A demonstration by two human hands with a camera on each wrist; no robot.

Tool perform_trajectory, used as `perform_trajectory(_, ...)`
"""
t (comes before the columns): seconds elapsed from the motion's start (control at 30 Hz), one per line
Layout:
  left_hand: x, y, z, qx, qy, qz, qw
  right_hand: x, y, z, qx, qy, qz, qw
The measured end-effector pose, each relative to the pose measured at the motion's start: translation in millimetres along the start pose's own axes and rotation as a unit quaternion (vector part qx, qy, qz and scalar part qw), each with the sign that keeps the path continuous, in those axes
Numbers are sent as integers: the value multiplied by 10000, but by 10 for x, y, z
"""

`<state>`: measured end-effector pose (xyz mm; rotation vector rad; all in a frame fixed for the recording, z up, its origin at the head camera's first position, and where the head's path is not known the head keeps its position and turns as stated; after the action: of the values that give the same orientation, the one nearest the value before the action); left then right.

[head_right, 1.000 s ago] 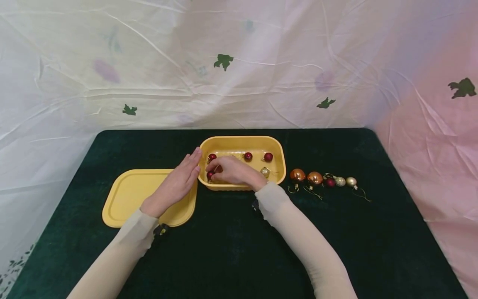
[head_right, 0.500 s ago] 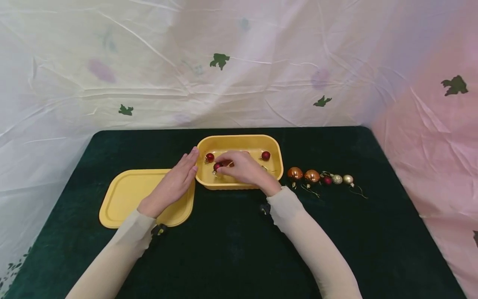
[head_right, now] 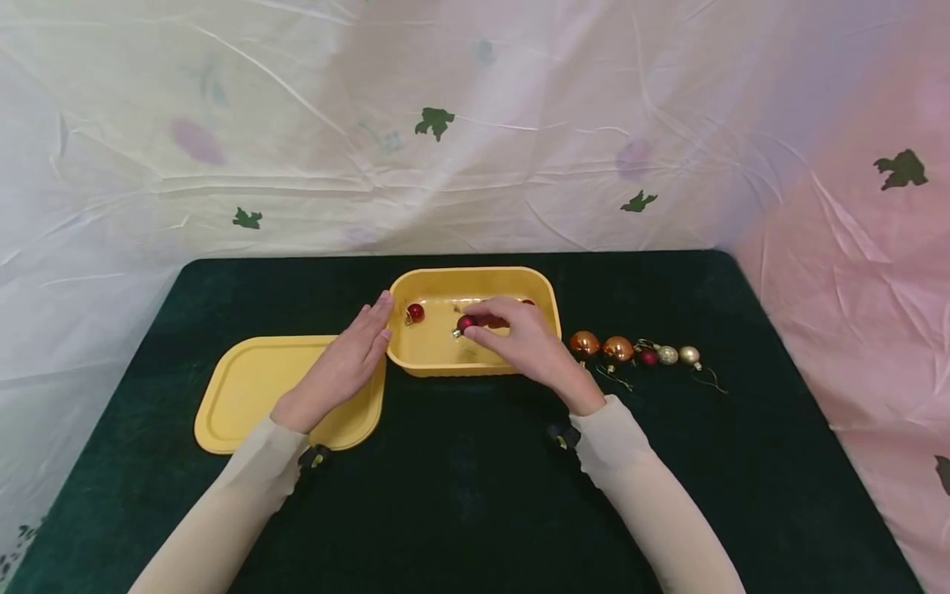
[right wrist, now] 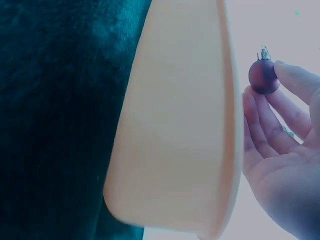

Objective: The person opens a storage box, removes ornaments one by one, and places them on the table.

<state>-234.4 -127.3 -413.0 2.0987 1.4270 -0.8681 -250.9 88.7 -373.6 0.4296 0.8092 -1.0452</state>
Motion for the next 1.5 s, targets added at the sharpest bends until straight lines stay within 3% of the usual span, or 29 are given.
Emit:
perform_trajectory(0.67,-6,-6,7,25,30,28,10000,-461,712,-324,217,483,-496,9974)
perform_trajectory(0.97,-20,9,22,-44,15,25,10000,-541,939,-492,548,758,-438,9947)
perform_trajectory(1.5,-4,-5,25,-95,32,85,9999,-590,1231,-663,456,1323,-543,9887)
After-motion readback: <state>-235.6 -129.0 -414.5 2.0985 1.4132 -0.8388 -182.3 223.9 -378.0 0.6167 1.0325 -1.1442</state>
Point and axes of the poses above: each hand's wrist, its own y-axis away from the middle knuckle, its own x-axis out of the palm, z = x × y, the point moved 10 cm from there along -y, towards the middle knuckle, and after that the axes turned 13 degrees about y, right-handed, at the moved point
